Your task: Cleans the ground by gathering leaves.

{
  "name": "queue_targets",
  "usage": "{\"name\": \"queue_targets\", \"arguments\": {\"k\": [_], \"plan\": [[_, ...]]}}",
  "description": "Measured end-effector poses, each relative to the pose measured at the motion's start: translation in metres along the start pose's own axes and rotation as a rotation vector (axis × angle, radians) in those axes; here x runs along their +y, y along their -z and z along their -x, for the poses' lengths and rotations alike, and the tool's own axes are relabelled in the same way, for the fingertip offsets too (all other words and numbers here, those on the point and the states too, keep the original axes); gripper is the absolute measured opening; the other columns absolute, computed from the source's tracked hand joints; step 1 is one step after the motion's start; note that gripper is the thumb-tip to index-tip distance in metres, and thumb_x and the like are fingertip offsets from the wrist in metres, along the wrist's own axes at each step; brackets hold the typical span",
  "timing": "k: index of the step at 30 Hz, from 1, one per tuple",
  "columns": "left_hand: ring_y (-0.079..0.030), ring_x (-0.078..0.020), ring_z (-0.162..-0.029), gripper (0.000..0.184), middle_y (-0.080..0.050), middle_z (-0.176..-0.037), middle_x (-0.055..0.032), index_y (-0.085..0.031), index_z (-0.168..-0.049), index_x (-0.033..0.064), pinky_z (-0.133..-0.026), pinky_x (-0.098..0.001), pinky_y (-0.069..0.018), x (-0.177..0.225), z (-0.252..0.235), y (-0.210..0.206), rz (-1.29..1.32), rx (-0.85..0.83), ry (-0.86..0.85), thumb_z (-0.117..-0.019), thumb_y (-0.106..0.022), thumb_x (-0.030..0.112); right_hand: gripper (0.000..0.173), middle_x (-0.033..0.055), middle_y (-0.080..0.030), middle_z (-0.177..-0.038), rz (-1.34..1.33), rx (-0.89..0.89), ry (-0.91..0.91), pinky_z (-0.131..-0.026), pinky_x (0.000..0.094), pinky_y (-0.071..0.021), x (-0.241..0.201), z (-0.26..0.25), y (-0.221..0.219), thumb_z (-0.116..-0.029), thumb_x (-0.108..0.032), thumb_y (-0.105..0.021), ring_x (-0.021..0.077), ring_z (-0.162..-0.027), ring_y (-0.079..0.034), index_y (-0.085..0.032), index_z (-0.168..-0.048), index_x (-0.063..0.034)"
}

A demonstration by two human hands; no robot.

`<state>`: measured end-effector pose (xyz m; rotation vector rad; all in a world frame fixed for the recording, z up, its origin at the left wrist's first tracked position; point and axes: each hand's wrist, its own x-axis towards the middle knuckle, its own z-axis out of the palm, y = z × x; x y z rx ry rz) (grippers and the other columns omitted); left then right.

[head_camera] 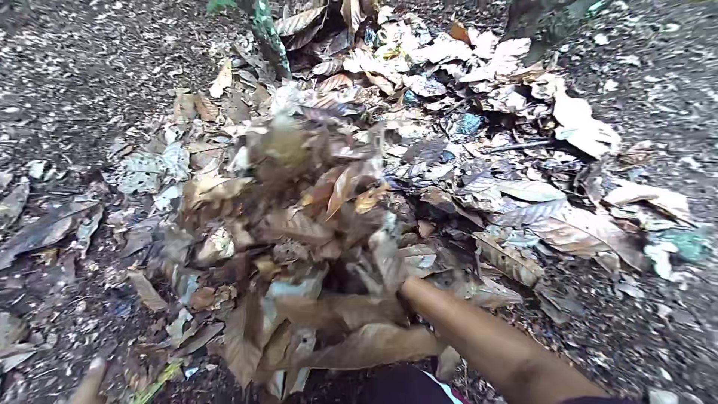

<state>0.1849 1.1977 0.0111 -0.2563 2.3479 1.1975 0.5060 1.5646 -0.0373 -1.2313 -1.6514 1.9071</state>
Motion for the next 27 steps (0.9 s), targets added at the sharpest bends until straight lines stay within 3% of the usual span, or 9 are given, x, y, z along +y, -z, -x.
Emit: {"name": "queue_targets", "arguments": {"k": [3, 5, 7, 10, 13, 18, 22, 25, 27], "plan": [[-0.044, -0.0252, -0.142, 0.073, -0.039, -0.160, -0.0126, -0.029, -0.160, 0.0142, -0.111, -0.0557, -0.0415, 0.034, 0.013, -0.038, -0.083, -0.102, -0.124, -0.1039, -0.039, 0.060, 0.054, 0.0220, -0.058, -0.140, 0.208, -0.167, 0.042, -0.111, 0.0385, -0.0459, 0.015, 0.004, -0.023, -0.1084, -0.020, -0.046, 0.0220, -0.128, -0.059, -0.033, -0.157, -0.0004], [-0.040, -0.0286, -0.146, 0.078, -0.030, -0.164, -0.0171, -0.019, -0.164, 0.0119, -0.114, -0.0548, -0.0397, 0.042, 0.031, -0.069, -0.105, -0.139, -0.251, -0.1040, -0.037, 0.058, 0.073, 0.0214, -0.057, -0.144, 0.403, -0.275, -0.008, -0.112, 0.0531, -0.0453, 0.017, 0.005, -0.028, -0.1047, -0.024, -0.054, 0.0319, -0.130, -0.059, -0.014, -0.166, -0.0157], [-0.039, -0.0281, -0.147, 0.081, -0.027, -0.166, -0.0166, -0.014, -0.165, 0.0133, -0.115, -0.0528, -0.0406, 0.041, 0.042, -0.097, -0.082, -0.177, -0.298, -0.1032, -0.037, 0.061, 0.075, 0.0180, -0.057, -0.146, 0.461, -0.308, -0.014, -0.109, 0.0565, -0.0465, 0.016, 0.014, -0.015, -0.1050, -0.023, -0.055, 0.0329, -0.127, -0.061, -0.012, -0.167, -0.0251], [-0.029, -0.0257, -0.153, 0.080, -0.022, -0.169, -0.0132, -0.016, -0.165, 0.0149, -0.121, -0.0534, -0.0310, 0.027, 0.038, -0.118, -0.072, -0.161, -0.283, -0.1030, -0.036, 0.062, 0.072, 0.0146, -0.067, -0.127, 0.304, -0.139, 0.036, -0.079, 0.0467, -0.0603, 0.018, 0.020, 0.014, -0.1015, -0.021, -0.058, 0.0234, -0.088, -0.071, -0.024, -0.165, -0.0221], [-0.029, -0.0262, -0.153, 0.076, -0.022, -0.169, -0.0135, -0.016, -0.165, 0.0145, -0.121, -0.0535, -0.0304, 0.006, 0.016, -0.117, -0.022, -0.105, -0.211, -0.1058, -0.035, 0.058, 0.073, 0.0132, -0.066, -0.098, 0.011, 0.103, 0.049, -0.055, 0.0393, -0.0592, 0.007, -0.001, 0.054, -0.1015, -0.017, -0.055, 0.0198, -0.060, -0.063, -0.018, -0.165, -0.0180], [-0.037, -0.0352, -0.147, 0.077, -0.030, -0.164, -0.0197, -0.020, -0.164, 0.0124, -0.114, -0.0606, -0.0375, -0.045, -0.016, -0.082, -0.029, 0.037, -0.040, -0.1057, -0.032, 0.062, 0.079, 0.0117, -0.056, -0.097, -0.176, 0.585, -0.057, -0.056, 0.0375, -0.0552, 0.005, -0.103, 0.133, -0.1055, -0.014, -0.053, 0.0181, -0.060, -0.058, -0.003, -0.165, -0.0320], [-0.032, -0.0355, -0.151, 0.080, -0.024, -0.167, -0.0194, -0.015, -0.165, 0.0126, -0.116, -0.0607, -0.0341, -0.070, -0.027, -0.068, -0.072, 0.104, 0.010, -0.1052, -0.031, 0.064, 0.075, 0.0163, -0.059, -0.101, -0.109, 0.431, -0.206, -0.060, 0.0420, -0.0576, 0.046, -0.133, 0.084, -0.1043, -0.011, -0.053, 0.0229, -0.066, -0.062, -0.007, -0.163, -0.0247], [-0.025, -0.0367, -0.154, 0.085, -0.016, -0.169, -0.0199, -0.010, -0.166, 0.0120, -0.118, -0.0622, -0.0311, -0.067, -0.032, -0.077, -0.039, 0.130, 0.010, -0.1040, -0.031, 0.066, 0.089, 0.0213, -0.053, -0.141, -0.056, 0.275, -0.170, -0.080, 0.0403, -0.0581, 0.062, -0.109, 0.033, -0.0977, -0.004, -0.058, 0.0220, -0.092, -0.067, -0.004, -0.166, -0.0205], [-0.019, -0.0387, -0.155, 0.087, -0.011, -0.170, -0.0218, -0.007, -0.166, 0.0098, -0.120, -0.0636, -0.0257, -0.059, -0.039, -0.091, -0.036, 0.120, 0.001, -0.1042, -0.032, 0.066, 0.088, 0.0129, -0.059, -0.108, -0.065, 0.202, -0.221, -0.056, 0.0332, -0.0553, 0.057, -0.082, 0.035, -0.0997, -0.007, -0.058, 0.0147, -0.064, -0.060, -0.002, -0.166, -0.0218]]}}
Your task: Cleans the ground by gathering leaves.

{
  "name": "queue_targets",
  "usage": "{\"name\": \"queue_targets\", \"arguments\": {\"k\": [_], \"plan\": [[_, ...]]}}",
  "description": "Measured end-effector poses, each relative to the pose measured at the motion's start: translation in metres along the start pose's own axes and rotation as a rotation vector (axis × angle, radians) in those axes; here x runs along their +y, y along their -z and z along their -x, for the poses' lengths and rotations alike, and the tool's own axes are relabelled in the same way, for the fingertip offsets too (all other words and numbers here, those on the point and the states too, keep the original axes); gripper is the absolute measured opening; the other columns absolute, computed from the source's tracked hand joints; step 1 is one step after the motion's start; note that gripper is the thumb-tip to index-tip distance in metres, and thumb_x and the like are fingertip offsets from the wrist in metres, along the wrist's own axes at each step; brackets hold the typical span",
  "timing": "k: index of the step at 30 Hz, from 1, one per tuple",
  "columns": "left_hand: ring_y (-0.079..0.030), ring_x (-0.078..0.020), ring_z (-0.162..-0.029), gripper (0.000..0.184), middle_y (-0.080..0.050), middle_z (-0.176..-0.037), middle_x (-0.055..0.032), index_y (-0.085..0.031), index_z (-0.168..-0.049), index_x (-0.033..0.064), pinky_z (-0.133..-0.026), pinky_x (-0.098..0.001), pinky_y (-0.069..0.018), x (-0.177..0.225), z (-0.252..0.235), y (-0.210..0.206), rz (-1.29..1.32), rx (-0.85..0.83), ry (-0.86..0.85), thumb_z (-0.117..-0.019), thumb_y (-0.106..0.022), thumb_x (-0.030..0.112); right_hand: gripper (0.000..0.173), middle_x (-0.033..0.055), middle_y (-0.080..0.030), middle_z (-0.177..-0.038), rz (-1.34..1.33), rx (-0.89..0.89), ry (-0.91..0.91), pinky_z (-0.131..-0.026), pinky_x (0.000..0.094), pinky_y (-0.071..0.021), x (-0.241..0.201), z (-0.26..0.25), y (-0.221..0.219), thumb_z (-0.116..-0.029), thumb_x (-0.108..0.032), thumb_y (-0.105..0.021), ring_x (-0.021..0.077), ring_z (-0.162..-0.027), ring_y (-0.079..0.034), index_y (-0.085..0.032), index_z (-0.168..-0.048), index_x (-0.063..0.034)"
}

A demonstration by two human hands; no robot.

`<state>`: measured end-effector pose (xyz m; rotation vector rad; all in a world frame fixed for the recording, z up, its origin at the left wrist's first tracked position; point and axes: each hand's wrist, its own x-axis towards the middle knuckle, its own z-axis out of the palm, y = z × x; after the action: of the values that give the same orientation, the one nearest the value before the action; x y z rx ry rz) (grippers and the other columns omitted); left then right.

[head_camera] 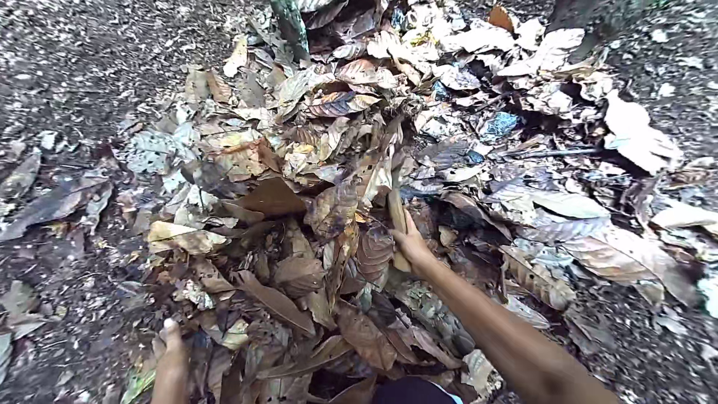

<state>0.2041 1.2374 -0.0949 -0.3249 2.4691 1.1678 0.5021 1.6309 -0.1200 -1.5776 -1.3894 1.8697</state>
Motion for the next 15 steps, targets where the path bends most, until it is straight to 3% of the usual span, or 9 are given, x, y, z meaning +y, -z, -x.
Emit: {"name": "queue_targets", "arguments": {"k": [2, 5, 7, 8, 9, 10, 12, 14, 15], "plan": [[-0.025, -0.0393, -0.153, 0.089, -0.016, -0.169, -0.0235, -0.006, -0.165, 0.0089, -0.119, -0.0626, -0.0287, 0.007, -0.004, -0.017, -0.001, -0.003, 0.005, -0.1036, -0.034, 0.066, 0.085, 0.0096, -0.056, -0.090, 0.042, -0.140, -0.085, -0.048, 0.0354, -0.0524, -0.006, 0.027, 0.027, -0.1040, -0.011, -0.054, 0.0165, -0.052, -0.053, 0.002, -0.166, -0.0278], [-0.024, -0.0402, -0.153, 0.092, -0.012, -0.169, -0.0249, 0.004, -0.165, 0.0112, -0.118, -0.0623, -0.0292, 0.008, -0.010, -0.039, 0.020, -0.053, 0.031, -0.1031, -0.036, 0.067, 0.079, 0.0093, -0.056, -0.092, 0.075, -0.160, -0.102, -0.047, 0.0352, -0.0519, -0.011, 0.027, 0.040, -0.1064, -0.015, -0.052, 0.0164, -0.053, -0.053, -0.002, -0.166, -0.0290], [-0.026, -0.0403, -0.152, 0.093, -0.011, -0.170, -0.0232, 0.010, -0.165, 0.0160, -0.116, -0.0638, -0.0321, 0.009, -0.013, -0.058, 0.064, -0.097, 0.069, -0.1027, -0.037, 0.067, 0.077, 0.0102, -0.060, -0.112, 0.057, -0.114, -0.040, -0.064, 0.0348, -0.0577, -0.006, 0.009, 0.014, -0.1044, -0.013, -0.053, 0.0135, -0.075, -0.063, -0.007, -0.165, -0.0216], [-0.032, -0.0397, -0.150, 0.093, -0.017, -0.169, -0.0220, 0.009, -0.165, 0.0193, -0.113, -0.0641, -0.0373, 0.011, -0.011, -0.072, 0.100, -0.116, 0.091, -0.1014, -0.037, 0.070, 0.077, 0.0136, -0.057, -0.139, 0.017, -0.137, 0.010, -0.090, 0.0377, -0.0579, -0.001, 0.001, 0.000, -0.1020, -0.012, -0.054, 0.0154, -0.107, -0.065, -0.010, -0.165, -0.0183], [-0.036, -0.0379, -0.148, 0.092, -0.023, -0.167, -0.0204, 0.007, -0.166, 0.0220, -0.111, -0.0628, -0.0403, 0.017, -0.008, -0.085, 0.152, -0.139, 0.107, -0.1006, -0.037, 0.071, 0.073, 0.0153, -0.048, -0.152, -0.024, -0.187, 0.063, -0.106, 0.0378, -0.0513, 0.003, -0.003, -0.013, -0.1024, -0.011, -0.051, 0.0164, -0.128, -0.057, -0.012, -0.165, -0.0138], [-0.039, -0.0362, -0.146, 0.092, -0.027, -0.166, -0.0196, 0.004, -0.166, 0.0232, -0.110, -0.0611, -0.0423, 0.023, -0.003, -0.096, 0.208, -0.170, 0.116, -0.1002, -0.039, 0.071, 0.066, 0.0158, -0.047, -0.152, -0.048, -0.222, 0.091, -0.110, 0.0348, -0.0472, 0.003, 0.001, -0.025, -0.1034, -0.011, -0.050, 0.0152, -0.132, -0.054, -0.020, -0.162, -0.0075], [-0.049, -0.0310, -0.138, 0.090, -0.041, -0.158, -0.0188, -0.008, -0.165, 0.0190, -0.107, -0.0545, -0.0482, 0.032, 0.006, -0.111, 0.259, -0.216, 0.117, -0.0998, -0.039, 0.071, 0.049, 0.0148, -0.059, -0.132, 0.024, -0.305, 0.132, -0.102, 0.0279, -0.0499, 0.005, 0.019, -0.036, -0.1031, -0.013, -0.052, 0.0111, -0.118, -0.059, -0.040, -0.148, 0.0026], [-0.053, -0.0288, -0.135, 0.088, -0.048, -0.153, -0.0188, -0.019, -0.163, 0.0128, -0.105, -0.0525, -0.0500, 0.032, 0.009, -0.112, 0.263, -0.260, 0.123, -0.0998, -0.037, 0.072, 0.043, 0.0190, -0.062, -0.128, 0.416, -0.481, 0.261, -0.103, 0.0258, -0.0466, 0.004, 0.036, -0.038, -0.1070, -0.018, -0.045, 0.0144, -0.117, -0.060, -0.050, -0.139, 0.0103], [-0.054, -0.0286, -0.134, 0.087, -0.049, -0.151, -0.0186, -0.023, -0.162, 0.0116, -0.105, -0.0523, -0.0504, 0.031, 0.014, -0.109, 0.264, -0.275, 0.129, -0.1003, -0.036, 0.072, 0.042, 0.0228, -0.060, -0.131, 0.685, -0.576, 0.285, -0.109, 0.0308, -0.0422, -0.008, 0.054, -0.041, -0.1084, -0.017, -0.042, 0.0211, -0.122, -0.057, -0.051, -0.138, 0.0111]]}}
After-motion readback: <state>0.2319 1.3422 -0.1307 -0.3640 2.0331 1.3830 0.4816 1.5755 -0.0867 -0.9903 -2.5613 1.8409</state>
